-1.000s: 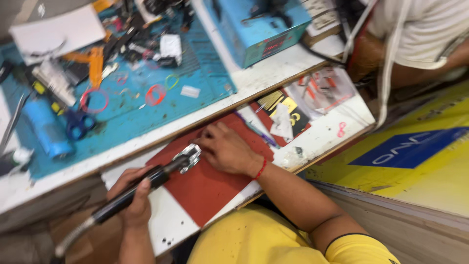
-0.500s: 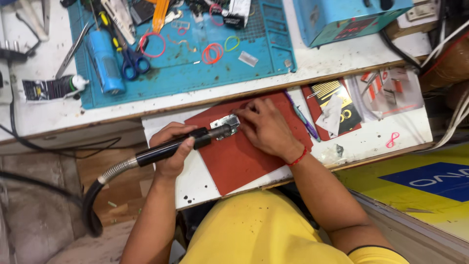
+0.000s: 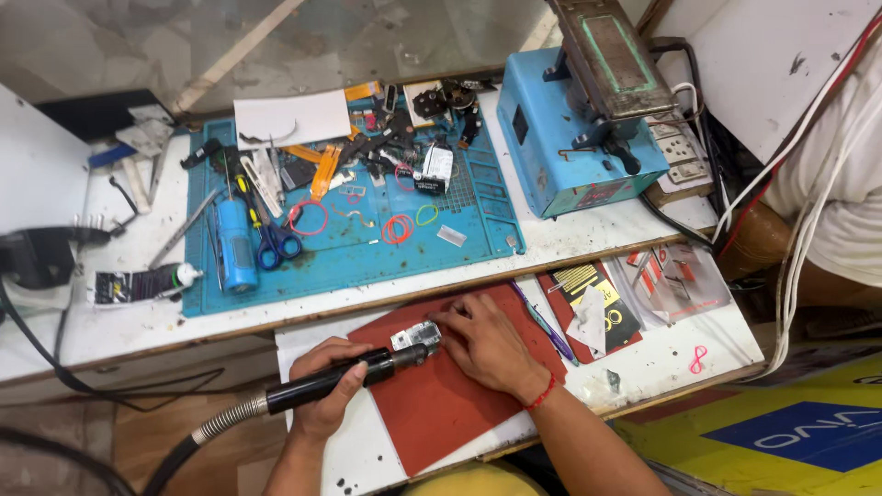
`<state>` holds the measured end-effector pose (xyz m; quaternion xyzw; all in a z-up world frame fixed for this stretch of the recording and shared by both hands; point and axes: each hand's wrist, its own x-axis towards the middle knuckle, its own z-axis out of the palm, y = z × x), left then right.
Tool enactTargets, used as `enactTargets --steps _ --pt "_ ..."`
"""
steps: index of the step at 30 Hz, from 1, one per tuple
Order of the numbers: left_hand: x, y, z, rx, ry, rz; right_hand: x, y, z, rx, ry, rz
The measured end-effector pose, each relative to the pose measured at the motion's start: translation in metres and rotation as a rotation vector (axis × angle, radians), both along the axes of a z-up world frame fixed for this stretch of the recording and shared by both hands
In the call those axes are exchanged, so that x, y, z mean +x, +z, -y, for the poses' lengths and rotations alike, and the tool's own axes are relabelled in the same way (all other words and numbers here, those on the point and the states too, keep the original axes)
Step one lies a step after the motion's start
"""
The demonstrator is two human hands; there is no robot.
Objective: The person uses a hot air gun to apply heat to a small circuit board placed on a red mat. They hold the board steady with their left hand while directing the hot air with their right hand, occasionally adjusting the board's position.
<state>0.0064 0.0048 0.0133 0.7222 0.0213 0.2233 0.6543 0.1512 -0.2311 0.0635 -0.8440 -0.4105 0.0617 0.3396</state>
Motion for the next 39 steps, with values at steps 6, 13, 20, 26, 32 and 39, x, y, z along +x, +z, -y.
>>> enactTargets --steps 6,13,20,26,32,39 --pt "-0.004 -0.006 0.003 -0.045 0.174 0.007 -0.003 -0.003 0.001 -0.041 -0.009 -0.007" --pt "-0.007 -0.009 0.001 -0.075 0.202 -0.02 -0.002 -0.012 0.005 -0.008 -0.016 0.015" --pt "-0.009 -0.015 0.002 -0.101 0.168 -0.025 -0.004 -0.017 0.007 0.047 -0.013 0.046" --pt "-0.009 -0.019 0.001 -0.099 0.164 0.035 -0.003 -0.02 0.008 0.043 -0.005 0.062" --pt "-0.007 -0.017 -0.002 -0.082 0.106 -0.012 -0.002 -0.02 0.008 0.036 0.013 0.087" --pt "-0.005 -0.012 0.003 -0.074 0.165 -0.033 -0.002 -0.02 0.007 0.031 0.002 0.067"
